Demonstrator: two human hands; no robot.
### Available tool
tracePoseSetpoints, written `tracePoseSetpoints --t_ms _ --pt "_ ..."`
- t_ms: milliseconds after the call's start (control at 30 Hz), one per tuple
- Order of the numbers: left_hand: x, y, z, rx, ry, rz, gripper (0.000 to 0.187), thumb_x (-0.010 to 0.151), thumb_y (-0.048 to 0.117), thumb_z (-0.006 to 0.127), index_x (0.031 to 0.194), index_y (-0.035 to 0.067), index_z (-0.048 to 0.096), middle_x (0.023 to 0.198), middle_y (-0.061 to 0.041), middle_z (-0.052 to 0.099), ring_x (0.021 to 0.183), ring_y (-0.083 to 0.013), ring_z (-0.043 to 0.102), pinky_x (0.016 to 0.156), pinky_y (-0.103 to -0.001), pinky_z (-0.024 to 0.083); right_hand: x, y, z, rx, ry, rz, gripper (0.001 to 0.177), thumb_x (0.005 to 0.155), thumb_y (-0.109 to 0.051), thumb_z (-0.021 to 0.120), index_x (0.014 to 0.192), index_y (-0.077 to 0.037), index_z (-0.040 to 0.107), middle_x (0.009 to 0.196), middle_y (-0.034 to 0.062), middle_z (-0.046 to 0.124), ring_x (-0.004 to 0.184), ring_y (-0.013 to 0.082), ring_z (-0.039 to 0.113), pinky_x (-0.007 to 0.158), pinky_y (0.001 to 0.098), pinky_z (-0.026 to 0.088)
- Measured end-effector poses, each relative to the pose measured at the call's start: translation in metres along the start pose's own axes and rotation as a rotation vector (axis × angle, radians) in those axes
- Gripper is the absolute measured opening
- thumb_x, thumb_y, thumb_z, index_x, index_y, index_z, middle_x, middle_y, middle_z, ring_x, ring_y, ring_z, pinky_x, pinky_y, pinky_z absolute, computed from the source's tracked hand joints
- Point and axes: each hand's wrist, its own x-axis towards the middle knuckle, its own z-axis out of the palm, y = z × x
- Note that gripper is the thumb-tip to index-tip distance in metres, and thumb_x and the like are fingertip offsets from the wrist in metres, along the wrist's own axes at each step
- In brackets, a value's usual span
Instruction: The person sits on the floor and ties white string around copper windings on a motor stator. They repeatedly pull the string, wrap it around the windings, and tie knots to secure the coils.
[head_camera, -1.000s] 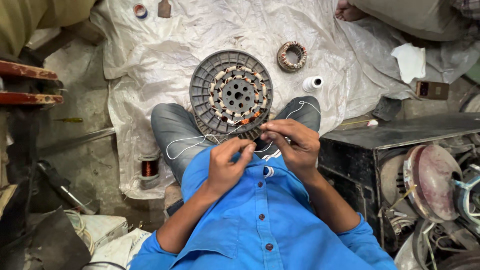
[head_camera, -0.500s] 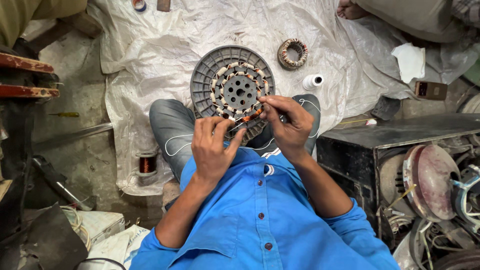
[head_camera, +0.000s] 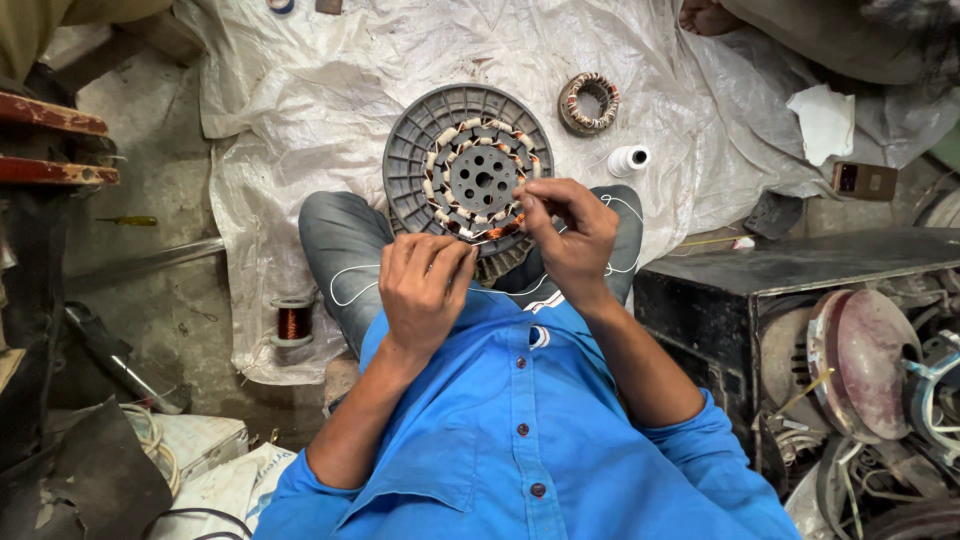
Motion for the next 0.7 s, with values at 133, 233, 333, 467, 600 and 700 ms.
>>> tracePoseSetpoints --t_ms 133,233,333,467,600,700 --pt "0.000 0.001 0.000 0.003 0.010 0.022 0.021 0.084 0.006 0.084 0.100 0.008 0.070 0.095 -0.002 0.066 0.091 -0.0235 0.062 0.080 -0.040 0.047 0.010 -0.003 0.002 -0.088 -0.019 0.012 0.008 0.100 0.000 0.071 0.107 0.002 0.071 0.099 0.0089 0.076 0.080 0.0070 0.068 0.070 0.0214 0.055" --pt "0.001 0.002 -0.001 -0.003 0.013 0.023 0.022 0.084 0.006 0.084 0.102 0.008 0.071 0.095 -0.002 0.067 0.090 -0.0230 0.062 0.080 -0.039 0.047 0.013 -0.006 0.002 -0.122 -0.021 0.001 0.008 0.099 0.000 0.072 0.106 0.002 0.072 0.099 0.0090 0.076 0.080 0.0072 0.068 0.070 0.0216 0.055" --pt "0.002 -0.001 -0.002 -0.007 0.010 0.025 0.023 0.084 0.005 0.083 0.103 0.009 0.071 0.095 -0.002 0.067 0.091 -0.0234 0.062 0.081 -0.039 0.047 0.012 -0.008 0.003 -0.117 -0.024 0.015 0.007 0.099 -0.001 0.072 0.105 0.002 0.072 0.099 0.0091 0.076 0.080 0.0073 0.069 0.070 0.0216 0.056" --pt "0.000 -0.003 -0.001 -0.017 -0.007 0.017 0.024 0.085 0.005 0.083 0.105 0.008 0.071 0.097 -0.002 0.067 0.092 -0.0238 0.062 0.082 -0.039 0.047 0.002 -0.007 0.001 -0.098 -0.001 0.032 0.008 0.100 -0.001 0.071 0.107 0.002 0.071 0.101 0.0085 0.076 0.084 0.0076 0.070 0.073 0.0222 0.057" --pt "0.001 -0.004 -0.003 -0.025 -0.028 0.008 0.024 0.084 0.006 0.082 0.106 0.009 0.072 0.097 -0.001 0.067 0.093 -0.0233 0.062 0.082 -0.039 0.046 0.003 -0.006 0.005 -0.158 0.035 0.029 0.007 0.098 -0.002 0.072 0.104 0.002 0.070 0.093 0.0068 0.073 0.078 0.0074 0.065 0.070 0.0219 0.054" --pt "0.000 -0.004 -0.005 -0.026 -0.041 -0.011 0.026 0.085 0.008 0.082 0.109 0.011 0.073 0.102 -0.002 0.065 0.097 -0.0242 0.059 0.084 -0.040 0.046 0.006 -0.007 0.004 -0.240 0.009 -0.005 0.010 0.097 -0.005 0.075 0.104 0.001 0.072 0.087 0.0043 0.072 0.074 0.0052 0.064 0.067 0.0211 0.052"
